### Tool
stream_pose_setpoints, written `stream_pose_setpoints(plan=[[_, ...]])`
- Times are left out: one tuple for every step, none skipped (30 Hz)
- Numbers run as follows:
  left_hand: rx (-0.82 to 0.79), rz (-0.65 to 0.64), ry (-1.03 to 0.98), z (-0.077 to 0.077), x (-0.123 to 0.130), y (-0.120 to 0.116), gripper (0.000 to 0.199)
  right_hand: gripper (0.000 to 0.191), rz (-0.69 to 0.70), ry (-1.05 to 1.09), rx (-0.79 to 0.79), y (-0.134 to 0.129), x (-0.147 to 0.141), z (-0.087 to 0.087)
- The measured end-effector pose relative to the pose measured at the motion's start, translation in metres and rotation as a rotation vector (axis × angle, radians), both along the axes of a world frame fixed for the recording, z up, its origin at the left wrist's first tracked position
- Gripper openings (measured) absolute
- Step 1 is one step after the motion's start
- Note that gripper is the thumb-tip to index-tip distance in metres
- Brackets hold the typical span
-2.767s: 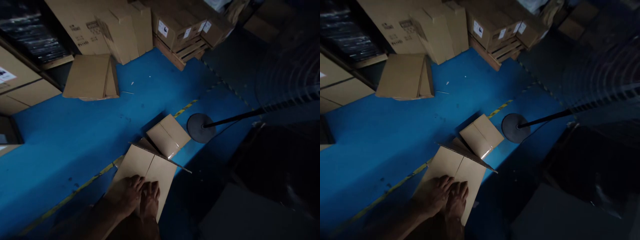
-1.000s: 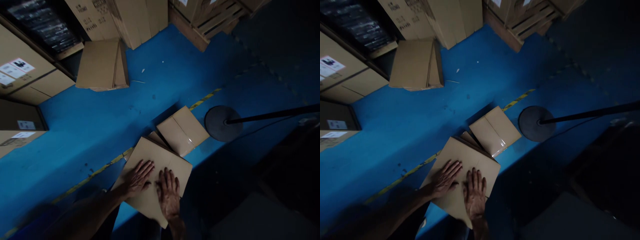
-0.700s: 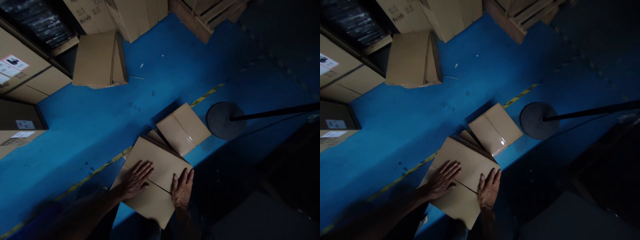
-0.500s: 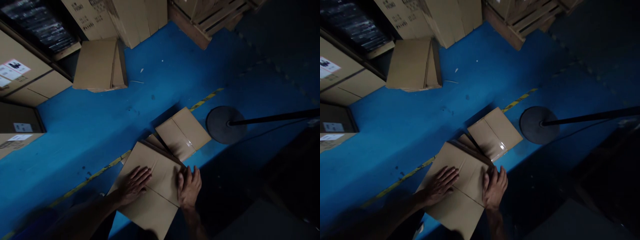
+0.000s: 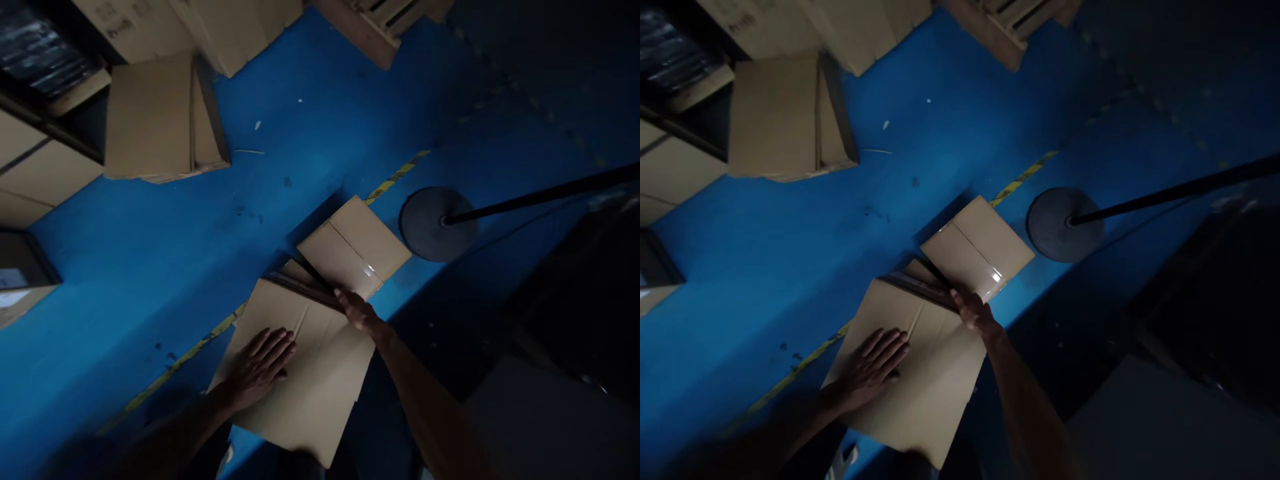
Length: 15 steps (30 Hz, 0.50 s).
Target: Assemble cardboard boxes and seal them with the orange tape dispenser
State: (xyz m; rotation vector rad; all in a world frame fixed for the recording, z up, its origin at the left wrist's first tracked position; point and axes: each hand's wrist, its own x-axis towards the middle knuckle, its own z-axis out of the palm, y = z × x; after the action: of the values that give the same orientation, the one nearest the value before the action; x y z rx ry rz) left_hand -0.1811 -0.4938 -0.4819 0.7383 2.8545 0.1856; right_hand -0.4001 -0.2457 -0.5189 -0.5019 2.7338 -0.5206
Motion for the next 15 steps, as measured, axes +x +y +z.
stream_pose_setpoints(plan=[[-0.003,0.007,-0.005,0.0,-0.001,0.0,0.068,0.047,-0.008,0.012,0.02,0.0,0.004,0.007],[0.0,0.018,-0.007,0.0,-0.001,0.001,0.068,0.05,-0.015,0.028,0.035,0.0,0.01,0.015],[0.007,0.028,-0.01,-0.001,-0.001,0.001,0.068,0.054,-0.012,0.045,0.04,0.002,0.018,0.024],[0.019,0.035,-0.013,-0.002,-0.001,0.002,0.067,0.061,0.003,0.073,0.035,0.004,0.031,0.031],[0.031,0.037,-0.022,-0.004,0.0,0.002,0.066,0.07,0.035,0.104,0.024,0.006,0.048,0.036],[0.039,0.04,-0.036,-0.006,0.001,0.002,0.066,0.077,0.078,0.137,0.009,0.008,0.069,0.038],[0.043,0.044,-0.053,-0.008,0.002,0.002,0.066,0.081,0.126,0.168,0.003,0.009,0.09,0.037],[0.045,0.048,-0.069,-0.009,0.002,0.002,0.067,0.081,0.152,0.185,0.017,0.009,0.111,0.034],[0.045,0.054,-0.08,-0.009,0.0,0.001,0.068,0.079,0.151,0.189,0.04,0.009,0.129,0.029],[0.048,0.058,-0.078,-0.008,-0.002,0.002,0.07,0.076,0.141,0.173,0.058,0.008,0.143,0.023],[0.051,0.06,-0.073,-0.007,-0.004,0.003,0.072,0.072,0.116,0.141,0.068,0.006,0.152,0.019],[0.057,0.063,-0.062,-0.003,-0.007,0.005,0.074,0.07,0.092,0.092,0.057,0.004,0.156,0.016],[0.069,0.066,-0.048,0.001,-0.009,0.008,0.075,0.069,0.081,0.036,0.029,0.003,0.155,0.016],[0.089,0.079,-0.03,0.005,-0.009,0.012,0.075,0.069,0.081,-0.012,-0.002,0.004,0.151,0.019],[0.114,0.109,-0.007,0.01,-0.007,0.017,0.074,0.071,0.086,-0.043,-0.026,0.005,0.145,0.024]])
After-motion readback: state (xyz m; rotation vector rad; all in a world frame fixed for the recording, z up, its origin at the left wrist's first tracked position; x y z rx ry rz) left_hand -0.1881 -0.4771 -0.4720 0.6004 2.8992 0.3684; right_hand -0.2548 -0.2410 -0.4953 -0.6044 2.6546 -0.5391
